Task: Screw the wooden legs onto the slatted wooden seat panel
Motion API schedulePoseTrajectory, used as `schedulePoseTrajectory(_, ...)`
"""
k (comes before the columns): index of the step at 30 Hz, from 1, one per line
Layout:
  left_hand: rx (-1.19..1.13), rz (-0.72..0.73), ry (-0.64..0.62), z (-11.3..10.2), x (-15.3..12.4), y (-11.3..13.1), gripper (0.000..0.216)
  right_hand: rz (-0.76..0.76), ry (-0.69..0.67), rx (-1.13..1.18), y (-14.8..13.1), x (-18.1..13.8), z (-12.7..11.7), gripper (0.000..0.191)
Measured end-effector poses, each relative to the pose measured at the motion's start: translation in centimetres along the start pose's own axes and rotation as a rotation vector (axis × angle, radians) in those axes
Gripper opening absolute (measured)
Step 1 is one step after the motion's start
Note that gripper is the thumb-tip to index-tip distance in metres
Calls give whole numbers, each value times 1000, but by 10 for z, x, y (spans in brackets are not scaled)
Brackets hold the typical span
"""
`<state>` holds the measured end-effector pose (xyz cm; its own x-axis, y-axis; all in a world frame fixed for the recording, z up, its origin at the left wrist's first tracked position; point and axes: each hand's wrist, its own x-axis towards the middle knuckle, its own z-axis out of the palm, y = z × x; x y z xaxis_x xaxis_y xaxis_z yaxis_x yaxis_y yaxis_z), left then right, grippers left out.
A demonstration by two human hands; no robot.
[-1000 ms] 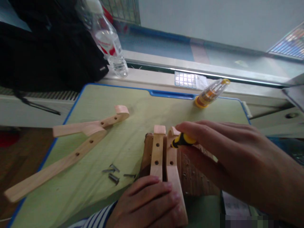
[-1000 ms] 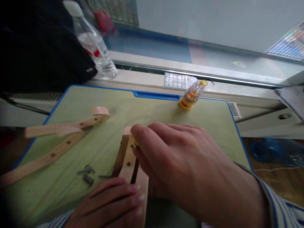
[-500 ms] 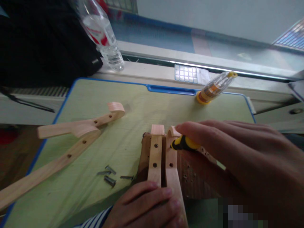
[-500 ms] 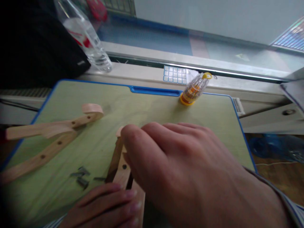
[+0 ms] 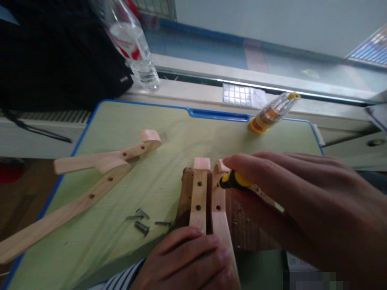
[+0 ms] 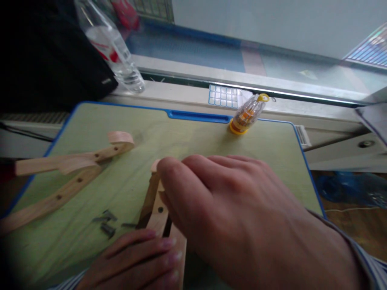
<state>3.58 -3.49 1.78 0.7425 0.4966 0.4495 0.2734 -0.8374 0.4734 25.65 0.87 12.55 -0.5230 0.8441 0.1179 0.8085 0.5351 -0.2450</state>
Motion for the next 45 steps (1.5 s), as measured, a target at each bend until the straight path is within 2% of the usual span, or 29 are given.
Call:
schedulePoseTrajectory(3,-26,41,117,-1,5,0,21,2,5,-17,0,-1,1,29)
schedulePoseTrajectory(5,10,61,17,-5,9,1,17,8,8,-31,-1,-2,1,28)
schedulePoseTrajectory(10,16,11,82,-9,14,9,17,19,20,-90,-6,-3,1,25)
schedulePoseTrajectory(15,31,34,184,-5,13,16,17,55,23,-112,-14,-4,1,24)
schedulePoseTrajectory(21,24,53,229,-3,12,20,17,56,62,-126,-24,-6,1,28)
schedulePoseTrajectory(23,-7,61,230,-4,10,23,21,66,69,-121,-26,-7,1,28)
schedulePoseTrajectory(26,-108,89,236,-13,6,27,38,69,74,-105,-28,-9,-1,28)
schedulePoseTrajectory(28,-192,19,272,-24,4,28,38,68,67,-97,-28,-10,-3,30)
schedulePoseTrajectory(31,-116,-329,358,-42,7,19,28,59,50,-87,-29,-13,-6,31)
schedulePoseTrajectory(33,-48,-496,290,-47,12,6,40,58,43,-90,-31,-15,-8,30)
schedulePoseTrajectory(37,-35,-530,158,-36,27,-23,70,65,44,-99,-35,-18,-9,30)
schedulePoseTrajectory(42,-35,-545,148,-5,36,-38,81,74,53,-118,-35,-19,-9,30)
schedulePoseTrajectory(45,-20,-538,140,5,36,-41,81,89,41,-119,-35,-18,-9,30)
